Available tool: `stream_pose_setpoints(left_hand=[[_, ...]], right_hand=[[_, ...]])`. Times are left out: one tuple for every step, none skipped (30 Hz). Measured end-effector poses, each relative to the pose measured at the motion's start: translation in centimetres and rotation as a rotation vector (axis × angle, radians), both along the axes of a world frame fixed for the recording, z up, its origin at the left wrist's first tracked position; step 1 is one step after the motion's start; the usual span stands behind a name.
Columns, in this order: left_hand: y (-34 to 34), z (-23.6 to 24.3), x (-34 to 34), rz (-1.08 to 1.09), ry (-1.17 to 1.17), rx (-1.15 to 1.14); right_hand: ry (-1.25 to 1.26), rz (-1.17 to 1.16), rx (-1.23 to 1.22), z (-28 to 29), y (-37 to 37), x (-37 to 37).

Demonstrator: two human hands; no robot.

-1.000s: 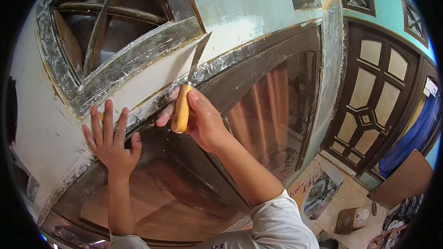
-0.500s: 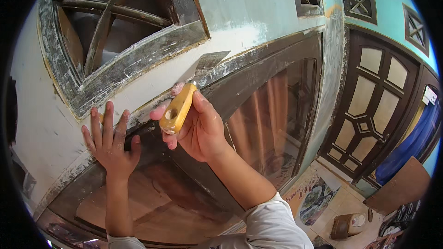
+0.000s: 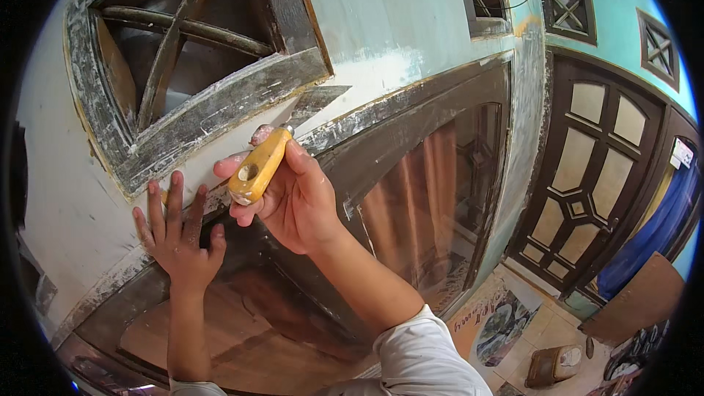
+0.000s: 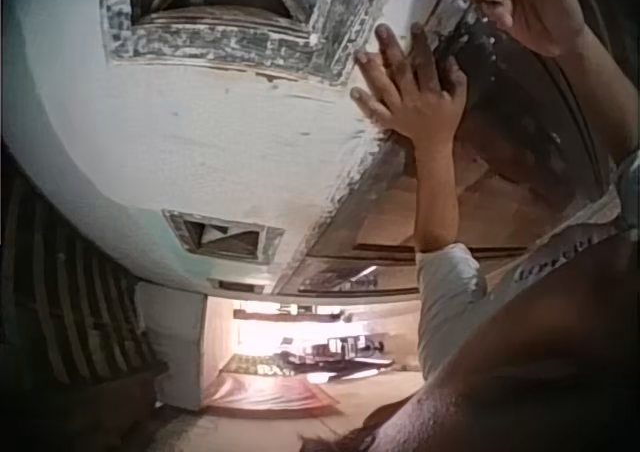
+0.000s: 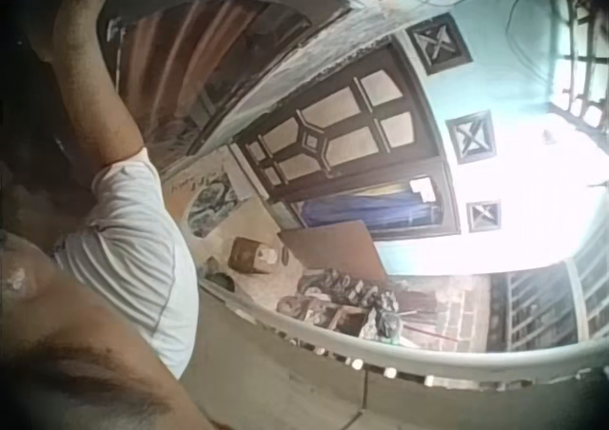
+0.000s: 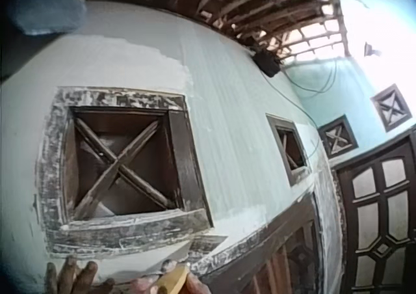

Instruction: The person applies and smooths filler material around the edge of a wooden cabinet frame built into a wall, using a putty knife.

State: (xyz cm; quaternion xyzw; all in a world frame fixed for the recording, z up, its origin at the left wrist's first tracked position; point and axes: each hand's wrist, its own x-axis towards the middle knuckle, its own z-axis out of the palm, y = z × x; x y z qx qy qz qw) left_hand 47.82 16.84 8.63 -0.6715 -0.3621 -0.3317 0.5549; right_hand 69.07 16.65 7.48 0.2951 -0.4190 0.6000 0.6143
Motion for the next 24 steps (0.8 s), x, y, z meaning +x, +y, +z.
stream_pose_setpoints(left_hand=[[0.0,0.0,0.0,0.005,0.000,-0.005],[0.0,0.0,0.0,0.006,-0.002,-0.004],[0.0,0.0,0.0,0.009,-0.003,-0.006],[0.0,0.0,0.0,0.010,-0.003,-0.008],[0.0,0.0,-0.1,0.010,-0.004,-0.007],[0.0,0.0,-0.1,0.002,0.008,-0.003],[0.0,0.0,-0.1,-0.008,0.020,0.001],[0.0,0.0,-0.1,-0.010,0.019,0.001],[0.0,0.0,0.0,-0.006,0.019,-0.002],[0.0,-0.1,0.0,0.004,0.018,-0.006],[0.0,-0.1,-0.1,0.006,0.018,-0.007],[0.0,-0.1,-0.1,0.011,0.006,-0.006],[0.0,0.0,-0.1,0.014,-0.005,-0.007],[0.0,0.0,-0.1,0.016,-0.005,-0.010],[0.0,0.0,-0.2,0.010,-0.007,-0.013],[0.0,0.0,-0.1,0.001,-0.011,-0.012],[-0.1,0.1,-0.1,0.000,-0.012,-0.012],[-0.1,0.1,0.0,-0.016,0.002,-0.011],[0.0,0.1,0.0,-0.025,0.016,-0.010],[0.0,0.0,-0.1,-0.020,0.015,-0.009],[0.0,0.0,-0.1,-0.022,0.013,-0.004],[0.1,0.0,0.0,-0.031,0.010,-0.001],[0.1,-0.1,0.0,-0.035,0.008,-0.004],[0.1,-0.2,0.1,-0.046,-0.002,-0.012]], right_hand=[[-0.002,0.001,0.002,0.0,0.0,0.0],[0.011,-0.002,-0.007,0.0,-0.1,-0.1],[0.024,-0.005,-0.017,0.0,-0.2,-0.1],[0.023,-0.004,-0.016,0.1,-0.2,-0.2],[0.043,0.000,-0.007,0.2,-0.2,-0.3],[0.063,0.004,0.002,0.2,-0.1,-0.4],[0.062,0.002,0.002,0.4,-0.1,-0.3],[0.098,0.039,0.002,0.6,0.1,-0.1],[0.135,0.075,0.002,0.8,0.2,0.1],[0.135,0.078,0.001,1.0,0.4,0.3],[0.148,0.068,-0.002,1.3,0.4,0.6],[0.161,0.059,-0.005,1.5,0.4,0.8],[0.175,0.047,-0.009,1.6,0.3,0.9],[0.152,-0.004,-0.039,1.6,0.4,0.7],[0.152,-0.003,-0.043,1.2,0.5,0.6],[0.109,-0.083,-0.034,0.7,0.8,0.7],[0.065,-0.163,-0.025,0.2,1.0,0.8],[0.068,-0.123,-0.030,-0.3,1.3,1.3],[0.037,-0.185,-0.007,-0.6,1.5,1.7],[0.021,-0.212,-0.017,-1.0,1.6,2.0],[0.004,-0.240,-0.027,-1.3,1.7,2.2],[-0.014,-0.276,-0.039,-1.3,1.7,2.5],[-0.016,-0.280,-0.042,-1.5,1.7,2.7],[-0.016,-0.296,-0.032,-1.7,1.7,2.9]])
